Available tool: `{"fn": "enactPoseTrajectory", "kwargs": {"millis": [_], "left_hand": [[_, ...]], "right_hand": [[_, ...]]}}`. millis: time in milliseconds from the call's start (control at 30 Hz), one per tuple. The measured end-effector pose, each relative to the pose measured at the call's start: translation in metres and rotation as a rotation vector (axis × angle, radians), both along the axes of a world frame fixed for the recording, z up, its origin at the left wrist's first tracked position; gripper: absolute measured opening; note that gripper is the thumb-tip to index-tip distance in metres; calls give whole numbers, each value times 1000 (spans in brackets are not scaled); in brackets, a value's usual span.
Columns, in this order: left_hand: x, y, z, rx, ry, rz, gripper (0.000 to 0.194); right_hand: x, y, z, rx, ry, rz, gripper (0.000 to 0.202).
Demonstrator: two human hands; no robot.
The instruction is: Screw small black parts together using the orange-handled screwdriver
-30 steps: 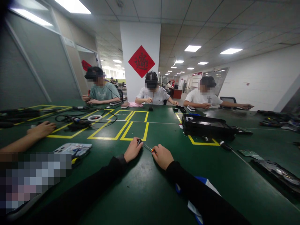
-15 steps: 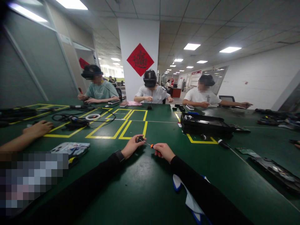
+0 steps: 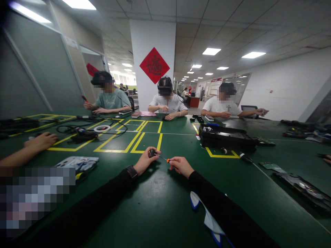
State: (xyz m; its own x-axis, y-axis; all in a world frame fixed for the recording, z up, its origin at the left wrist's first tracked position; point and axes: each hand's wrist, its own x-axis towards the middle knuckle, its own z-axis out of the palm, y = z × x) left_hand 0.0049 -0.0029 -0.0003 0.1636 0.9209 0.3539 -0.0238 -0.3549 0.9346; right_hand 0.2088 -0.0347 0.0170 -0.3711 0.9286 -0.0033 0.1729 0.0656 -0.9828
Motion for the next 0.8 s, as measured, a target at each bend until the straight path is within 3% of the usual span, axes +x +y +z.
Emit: {"fn": "enactPoseTrajectory", "kwargs": {"millis": [133,300,367,567,800], "left_hand": [[2,-1,1,77,121,17,28],[2,0,-1,57,180,58,30],[2,2,-1,45,160,80,29],[0,4,-1,40,232,177,25],[3,-2,0,195,346,108,22]], "right_hand": [[-2,-3,-2,122,-120,-44,26],[-1,-12,3,568,-476,-196,23],[-2,-14,5,664,-632,-203,23],[-4,-13,1,781,-741,-163,28],[4,-9,-3,710,-646,-174,17]]}}
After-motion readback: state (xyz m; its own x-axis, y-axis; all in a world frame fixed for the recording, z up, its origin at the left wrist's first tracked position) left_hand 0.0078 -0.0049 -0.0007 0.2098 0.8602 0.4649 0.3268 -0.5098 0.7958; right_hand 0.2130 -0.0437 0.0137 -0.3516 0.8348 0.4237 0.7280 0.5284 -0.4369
